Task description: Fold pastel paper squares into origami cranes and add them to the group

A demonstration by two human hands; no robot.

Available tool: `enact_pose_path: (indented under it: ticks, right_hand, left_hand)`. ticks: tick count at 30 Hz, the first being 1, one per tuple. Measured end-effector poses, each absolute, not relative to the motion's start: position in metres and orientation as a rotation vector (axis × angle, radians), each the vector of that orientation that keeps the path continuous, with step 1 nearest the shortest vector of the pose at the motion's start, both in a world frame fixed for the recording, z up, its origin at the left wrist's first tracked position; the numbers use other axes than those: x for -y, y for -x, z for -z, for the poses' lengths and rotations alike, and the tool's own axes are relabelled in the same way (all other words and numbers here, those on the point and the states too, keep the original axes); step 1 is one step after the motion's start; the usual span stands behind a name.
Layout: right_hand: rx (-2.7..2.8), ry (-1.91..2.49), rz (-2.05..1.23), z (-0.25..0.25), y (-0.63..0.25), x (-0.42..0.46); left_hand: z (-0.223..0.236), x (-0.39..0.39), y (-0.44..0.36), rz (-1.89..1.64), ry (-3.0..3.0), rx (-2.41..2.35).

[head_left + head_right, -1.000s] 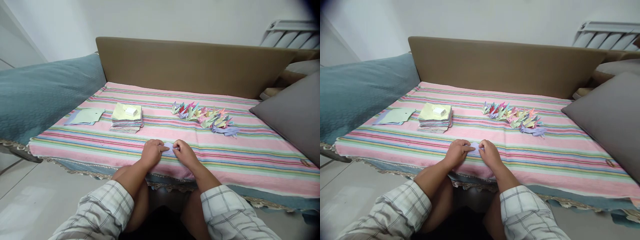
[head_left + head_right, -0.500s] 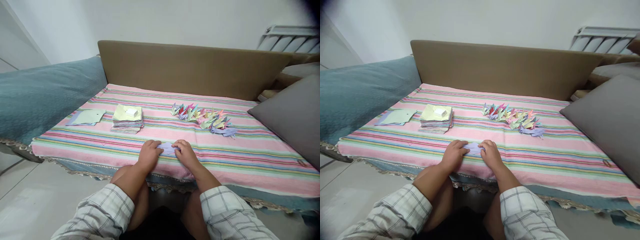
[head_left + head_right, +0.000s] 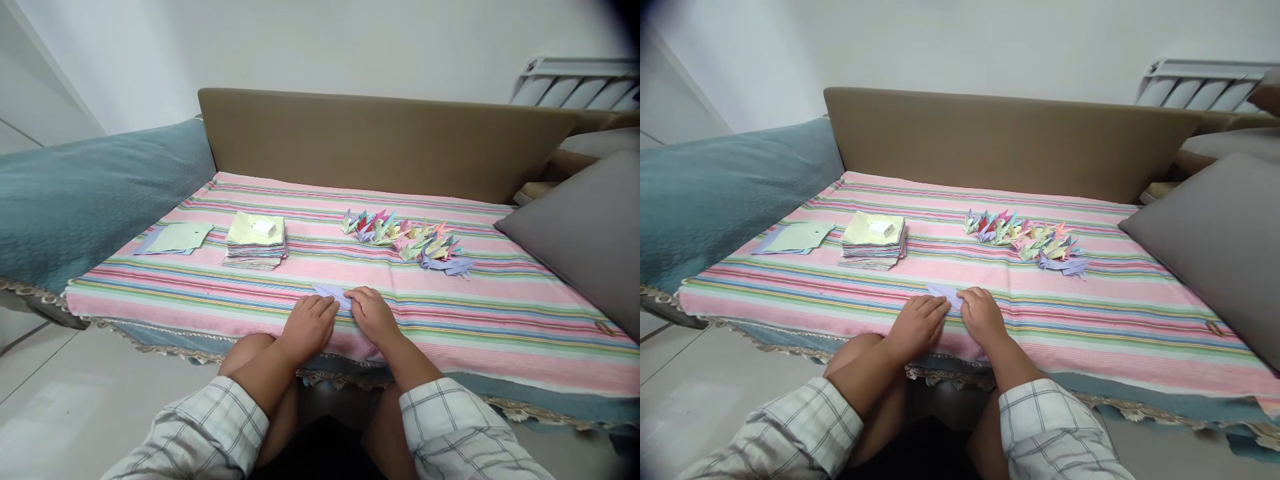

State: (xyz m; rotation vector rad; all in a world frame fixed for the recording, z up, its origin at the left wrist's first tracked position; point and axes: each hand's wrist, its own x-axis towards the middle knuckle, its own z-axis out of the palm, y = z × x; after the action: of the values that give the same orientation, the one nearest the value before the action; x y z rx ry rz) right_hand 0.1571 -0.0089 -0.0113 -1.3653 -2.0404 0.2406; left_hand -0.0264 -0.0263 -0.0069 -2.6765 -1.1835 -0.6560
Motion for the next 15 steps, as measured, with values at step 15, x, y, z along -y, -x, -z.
enact_pose_path:
  ticks: [15]
  right_hand:
    - [2.187, 1.162, -0.196, 0.008, -0.162, 0.008]
  left_hand:
    - [-0.001, 0.01, 0.039, 0.765, 2.923, 1.127]
